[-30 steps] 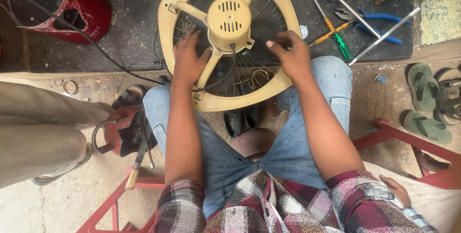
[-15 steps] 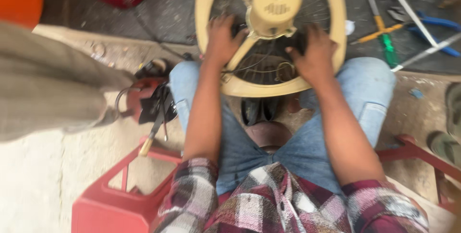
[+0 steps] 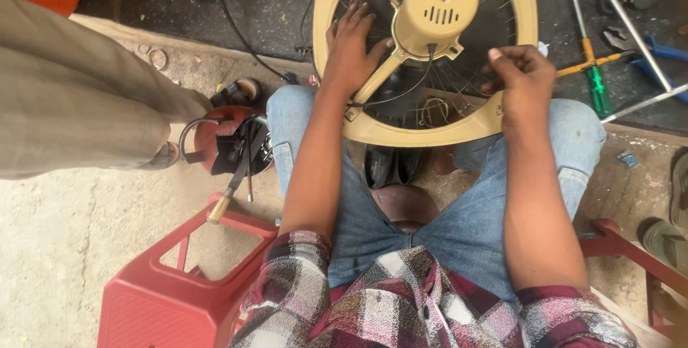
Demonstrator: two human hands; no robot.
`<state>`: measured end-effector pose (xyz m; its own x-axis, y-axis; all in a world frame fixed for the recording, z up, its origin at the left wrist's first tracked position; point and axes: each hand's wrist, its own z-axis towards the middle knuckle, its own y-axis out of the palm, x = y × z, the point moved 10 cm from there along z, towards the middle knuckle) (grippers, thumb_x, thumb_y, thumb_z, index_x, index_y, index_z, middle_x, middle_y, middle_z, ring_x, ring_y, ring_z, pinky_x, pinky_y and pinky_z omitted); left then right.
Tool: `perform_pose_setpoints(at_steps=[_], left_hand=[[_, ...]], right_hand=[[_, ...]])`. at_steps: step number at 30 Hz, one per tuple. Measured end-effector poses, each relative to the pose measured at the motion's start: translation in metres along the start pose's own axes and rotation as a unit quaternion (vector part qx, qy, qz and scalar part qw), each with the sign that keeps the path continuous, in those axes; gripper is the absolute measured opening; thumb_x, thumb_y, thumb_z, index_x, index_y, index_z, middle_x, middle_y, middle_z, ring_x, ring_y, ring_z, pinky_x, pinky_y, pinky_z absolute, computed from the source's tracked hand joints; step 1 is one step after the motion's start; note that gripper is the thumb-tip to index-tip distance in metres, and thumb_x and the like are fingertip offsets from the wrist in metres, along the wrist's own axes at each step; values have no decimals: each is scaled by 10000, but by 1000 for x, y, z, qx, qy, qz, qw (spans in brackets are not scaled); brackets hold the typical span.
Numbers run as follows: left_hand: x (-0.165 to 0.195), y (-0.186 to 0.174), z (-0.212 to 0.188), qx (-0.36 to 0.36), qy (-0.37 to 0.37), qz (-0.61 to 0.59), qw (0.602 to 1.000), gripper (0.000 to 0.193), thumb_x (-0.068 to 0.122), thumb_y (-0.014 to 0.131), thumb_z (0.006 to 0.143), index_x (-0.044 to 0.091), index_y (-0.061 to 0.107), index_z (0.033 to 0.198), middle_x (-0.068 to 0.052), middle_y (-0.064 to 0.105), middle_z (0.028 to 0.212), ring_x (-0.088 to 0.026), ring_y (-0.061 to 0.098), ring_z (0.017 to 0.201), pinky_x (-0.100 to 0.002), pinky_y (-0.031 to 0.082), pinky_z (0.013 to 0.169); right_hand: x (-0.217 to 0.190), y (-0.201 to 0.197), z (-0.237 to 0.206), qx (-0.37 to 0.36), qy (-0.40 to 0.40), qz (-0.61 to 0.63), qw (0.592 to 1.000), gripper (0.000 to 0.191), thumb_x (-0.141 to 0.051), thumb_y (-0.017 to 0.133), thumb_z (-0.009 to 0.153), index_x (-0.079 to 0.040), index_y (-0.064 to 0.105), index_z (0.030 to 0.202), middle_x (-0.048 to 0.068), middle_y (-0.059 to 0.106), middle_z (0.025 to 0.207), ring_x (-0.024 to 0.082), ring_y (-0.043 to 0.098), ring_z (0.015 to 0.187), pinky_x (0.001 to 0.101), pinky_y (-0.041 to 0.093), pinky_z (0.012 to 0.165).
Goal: The person disassembles a beige fan by removing the front grille and motor housing, then uses a screwdriver to open a black fan base and remove its cover. The person handles the fan blades, motor, and base components while seated on a stool.
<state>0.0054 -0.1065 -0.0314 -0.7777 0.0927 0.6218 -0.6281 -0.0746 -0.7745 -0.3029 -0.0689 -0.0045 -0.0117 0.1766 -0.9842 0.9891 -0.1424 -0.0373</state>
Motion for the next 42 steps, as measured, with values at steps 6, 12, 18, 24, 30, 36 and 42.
perform_pose_setpoints(at_steps=[6,12,18,24,30,36,42], left_hand=[[15,2,4,-10,50,37,998,617,380,772,887,-27,620,1325,-223,548,1461,-383,423,1403,-513,262,1155],[14,10,6,-22,26,26,999,607,356,789,881,-19,619,1326,-224,550,1444,-377,444,1383,-503,281,1147],[24,9,7,9,41,17,999,594,306,800,894,-27,604,1345,-213,545,1460,-379,411,1433,-531,229,1195],[35,3,8,21,64,17,998,578,287,794,895,-38,608,1336,-228,512,1503,-390,370,1461,-534,203,1199],[30,14,10,-28,6,8,1000,565,306,764,922,-13,607,1361,-189,532,1503,-332,407,1459,-518,224,1231],[26,22,9,-51,-19,15,998,580,326,752,934,4,601,1391,-181,518,1522,-327,409,1463,-500,264,1220],[38,20,11,-27,34,28,999,600,309,783,893,-19,608,1364,-201,478,1551,-355,341,1499,-520,253,1180]], right_hand=[[20,-7,9,5,25,-51,998,205,-121,775,977,13,669,1091,115,710,958,165,690,820,280,526,688],[5,2,14,-12,-182,-289,940,576,-210,881,881,111,622,1284,275,684,1226,404,667,1142,450,509,975],[11,26,1,-85,-132,-363,919,512,-286,823,900,80,673,1225,287,710,1144,425,690,1069,462,535,942],[18,4,2,-71,76,191,976,403,-292,797,1038,0,684,785,63,489,540,165,469,407,309,389,409],[20,-25,16,17,56,21,998,192,-152,782,951,-49,661,843,6,634,708,81,596,581,237,480,515],[-3,-17,16,24,-104,-245,964,338,-208,836,893,46,696,1066,152,744,979,256,728,896,364,569,811],[-5,3,10,-48,-146,-351,924,700,-269,850,835,79,552,1365,285,569,1393,443,556,1280,476,444,1092]])
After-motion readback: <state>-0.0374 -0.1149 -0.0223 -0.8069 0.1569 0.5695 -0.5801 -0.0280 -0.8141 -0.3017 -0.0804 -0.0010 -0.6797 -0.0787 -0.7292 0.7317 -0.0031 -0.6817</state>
